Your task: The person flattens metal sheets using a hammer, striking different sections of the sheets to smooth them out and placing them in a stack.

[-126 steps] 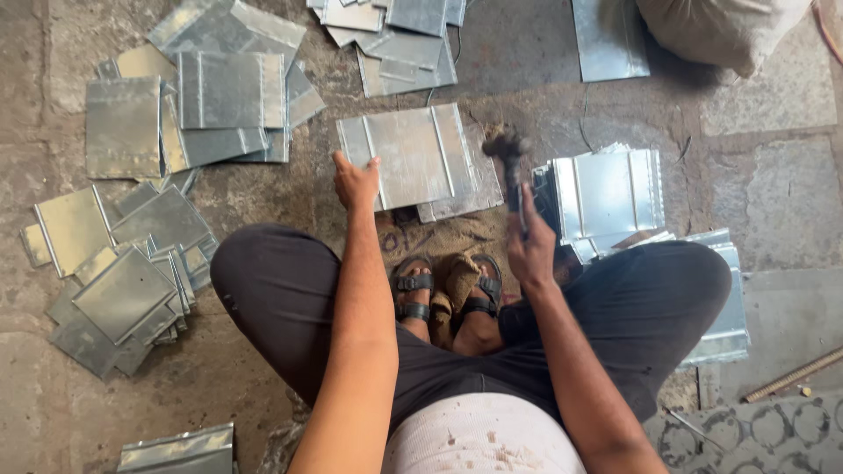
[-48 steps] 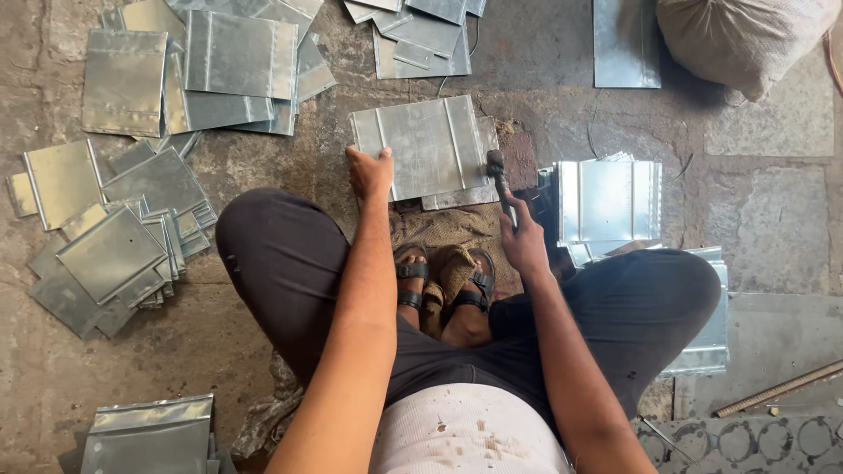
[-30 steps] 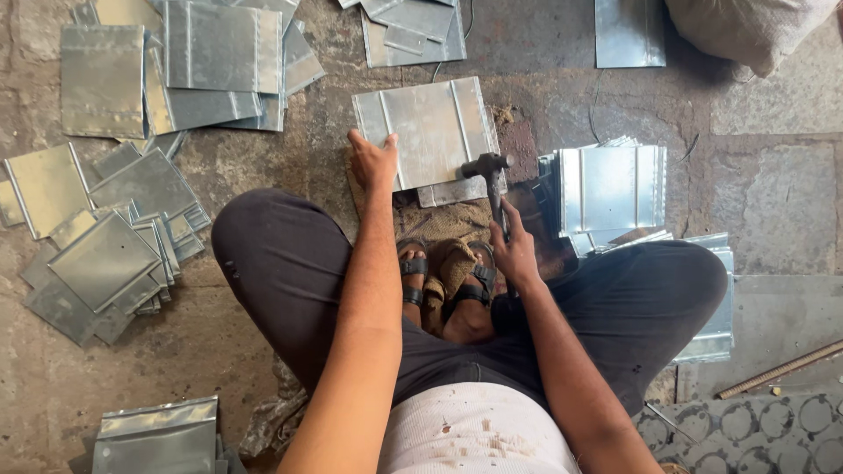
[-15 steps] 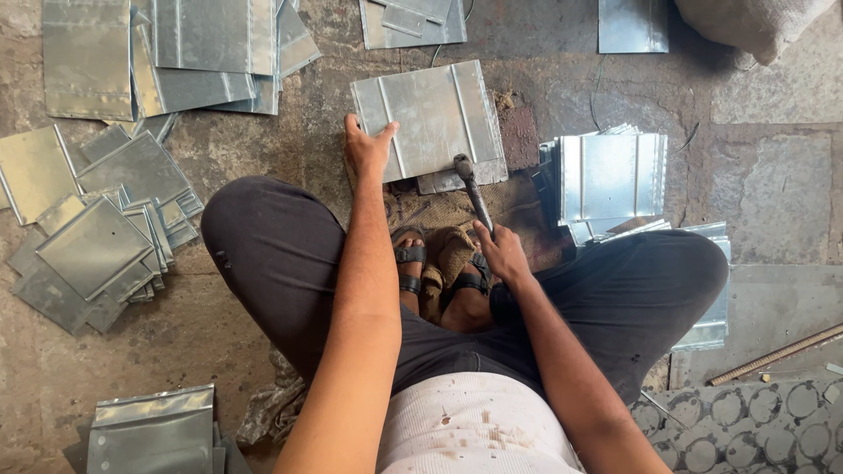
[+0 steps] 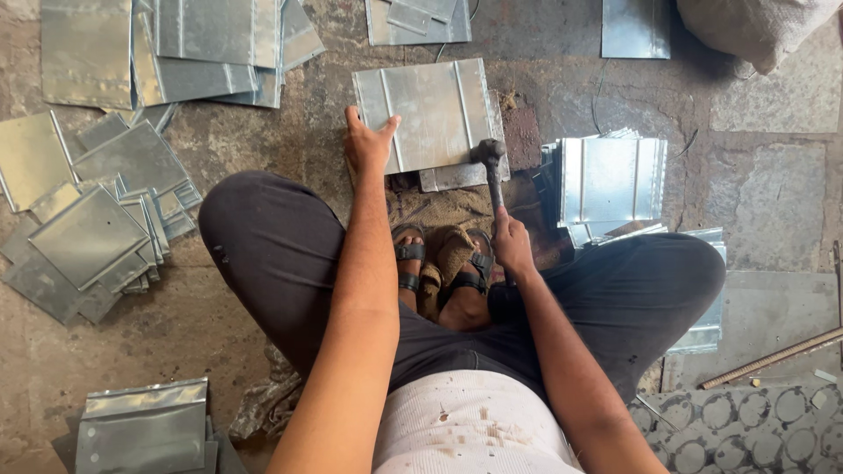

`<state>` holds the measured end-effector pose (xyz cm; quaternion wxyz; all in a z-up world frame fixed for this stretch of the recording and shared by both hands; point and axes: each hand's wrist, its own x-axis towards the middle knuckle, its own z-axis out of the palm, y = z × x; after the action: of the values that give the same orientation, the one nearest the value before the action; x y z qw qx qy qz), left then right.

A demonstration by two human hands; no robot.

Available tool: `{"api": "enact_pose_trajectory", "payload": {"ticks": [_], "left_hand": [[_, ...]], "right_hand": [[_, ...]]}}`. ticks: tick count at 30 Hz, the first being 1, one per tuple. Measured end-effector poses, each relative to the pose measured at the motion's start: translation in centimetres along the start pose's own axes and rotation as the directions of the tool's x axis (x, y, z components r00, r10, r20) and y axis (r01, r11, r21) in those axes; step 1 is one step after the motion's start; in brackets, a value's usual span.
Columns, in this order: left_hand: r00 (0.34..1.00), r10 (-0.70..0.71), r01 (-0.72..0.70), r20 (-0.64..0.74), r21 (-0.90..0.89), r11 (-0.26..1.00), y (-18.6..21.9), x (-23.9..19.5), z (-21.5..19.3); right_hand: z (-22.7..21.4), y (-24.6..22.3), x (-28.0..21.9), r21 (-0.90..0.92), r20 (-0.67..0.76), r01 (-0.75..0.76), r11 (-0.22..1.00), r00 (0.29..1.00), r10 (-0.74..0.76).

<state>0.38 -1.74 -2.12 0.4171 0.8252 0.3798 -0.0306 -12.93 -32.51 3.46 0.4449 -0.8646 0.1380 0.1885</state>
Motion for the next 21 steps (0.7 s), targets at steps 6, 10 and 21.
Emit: {"api": "enact_pose_trajectory", "payload": {"ticks": [6,10,21], "left_hand": [[0.997,0.048,-0.047,-0.056,0.021,0.999,0.8,-0.6,-0.2],[0.998,0.049,-0.05,-0.026,-0.019,0.999,1.3,-0.4,0.0],[0.989,0.131,-0.136,-0.064,-0.079,0.988,-0.2,0.2,0.9]], "right_hand": [[-1.1,-3.2,-1.9,0.171,0.057,-0.094,0.981,0.995,0.086],[-5.2,-8.4,-4.1,0.396,-0.042,0.241,0.886,0.969,-0.244],[-9.8,-9.0,-3.2,0.198,-0.701,0.966,0.169,0.26,-0.664]]}}
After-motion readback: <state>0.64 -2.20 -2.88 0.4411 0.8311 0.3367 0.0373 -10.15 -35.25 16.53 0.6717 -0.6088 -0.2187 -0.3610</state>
